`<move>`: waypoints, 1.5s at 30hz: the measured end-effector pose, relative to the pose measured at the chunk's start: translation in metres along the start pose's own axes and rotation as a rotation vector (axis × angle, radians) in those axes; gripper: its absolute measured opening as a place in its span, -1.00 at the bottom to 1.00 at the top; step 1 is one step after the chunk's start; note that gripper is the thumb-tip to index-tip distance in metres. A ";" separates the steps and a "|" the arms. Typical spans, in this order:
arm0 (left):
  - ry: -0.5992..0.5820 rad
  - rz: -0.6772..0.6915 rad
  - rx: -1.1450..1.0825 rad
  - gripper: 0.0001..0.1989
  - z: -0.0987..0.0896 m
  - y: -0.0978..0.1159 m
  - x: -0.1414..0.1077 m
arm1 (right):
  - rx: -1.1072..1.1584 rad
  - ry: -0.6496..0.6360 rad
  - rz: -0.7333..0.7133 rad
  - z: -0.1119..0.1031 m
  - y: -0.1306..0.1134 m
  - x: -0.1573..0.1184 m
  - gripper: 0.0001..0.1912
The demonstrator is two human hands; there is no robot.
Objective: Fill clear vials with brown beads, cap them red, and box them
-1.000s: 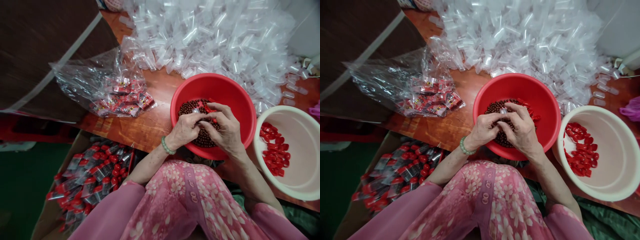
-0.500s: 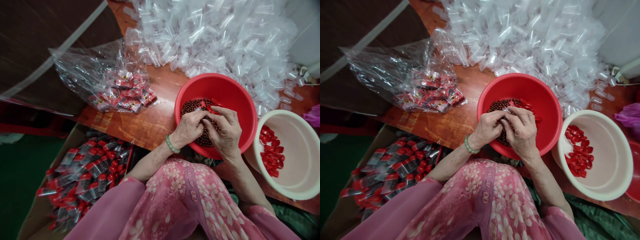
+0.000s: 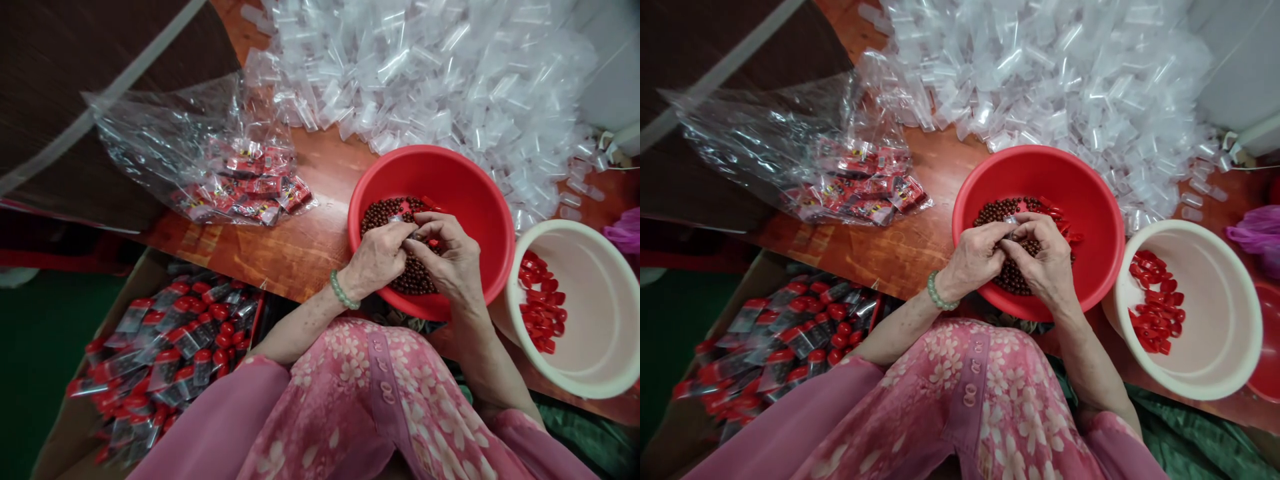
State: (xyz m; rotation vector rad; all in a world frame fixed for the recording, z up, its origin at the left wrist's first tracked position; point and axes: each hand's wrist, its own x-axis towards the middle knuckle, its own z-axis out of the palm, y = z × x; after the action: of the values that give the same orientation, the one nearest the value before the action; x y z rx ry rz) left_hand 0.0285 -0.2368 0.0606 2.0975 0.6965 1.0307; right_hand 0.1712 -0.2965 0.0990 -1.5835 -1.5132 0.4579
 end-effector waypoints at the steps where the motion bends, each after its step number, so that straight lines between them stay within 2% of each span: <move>1: 0.000 0.000 0.003 -0.62 0.000 0.000 0.000 | 0.065 -0.020 0.036 0.000 0.001 0.001 -0.83; 6: 0.007 0.013 -0.024 -0.72 -0.001 -0.001 0.001 | 0.307 -0.066 0.133 -0.002 0.007 0.003 -0.83; 10: 0.013 -0.105 -0.163 -0.75 -0.004 -0.001 0.005 | 0.178 0.034 0.100 -0.025 0.014 0.004 -0.84; 12: 0.007 -0.181 -0.331 -0.76 -0.006 -0.003 0.008 | 0.077 0.095 0.085 -0.042 0.020 0.004 -0.81; 13: 0.007 -0.213 -0.430 -0.77 -0.007 -0.004 0.009 | 0.032 0.077 0.084 -0.051 0.023 0.004 -0.80; 14: 0.014 -0.236 -0.526 -0.78 -0.009 -0.005 0.010 | -0.007 0.006 0.087 -0.060 0.026 0.004 -0.78; 15: 0.026 -0.247 -0.608 -0.78 -0.010 -0.005 0.010 | -0.045 -0.127 0.093 -0.067 0.029 0.004 -0.76; 18: 0.023 -0.218 -0.700 -0.80 -0.015 -0.005 0.010 | -0.177 -0.647 0.139 -0.083 0.038 0.005 -0.71; 19: 0.005 -0.202 -0.695 -0.81 -0.015 -0.004 0.010 | -0.244 -0.750 0.159 -0.085 0.042 0.007 -0.72; 20: -0.008 -0.195 -0.688 -0.82 -0.016 -0.003 0.010 | -0.333 -0.793 0.175 -0.086 0.047 0.009 -0.74; 25: 0.015 -0.269 -0.651 -0.80 -0.012 -0.004 0.010 | -0.855 -0.756 0.194 -0.078 0.073 0.028 -0.72; 31: -0.031 -0.288 -0.658 -0.79 -0.010 -0.008 0.011 | -1.080 -0.835 0.119 -0.052 0.084 0.041 -0.62; 39: -0.041 -0.276 -0.702 -0.74 -0.010 -0.007 0.012 | -1.082 -0.823 0.018 -0.041 0.089 0.038 -0.62; 43: -0.052 -0.269 -0.711 -0.71 -0.009 -0.010 0.012 | -1.053 -0.718 0.024 -0.044 0.084 0.041 -0.62; 45: -0.061 -0.267 -0.765 -0.70 -0.009 -0.011 0.011 | -0.977 -0.604 0.062 -0.047 0.080 0.043 -0.62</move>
State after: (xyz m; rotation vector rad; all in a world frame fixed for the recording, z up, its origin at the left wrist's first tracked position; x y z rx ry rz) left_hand 0.0252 -0.2187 0.0610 1.3279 0.4345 0.8896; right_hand 0.2645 -0.2620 0.0756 -2.3668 -2.3678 0.2305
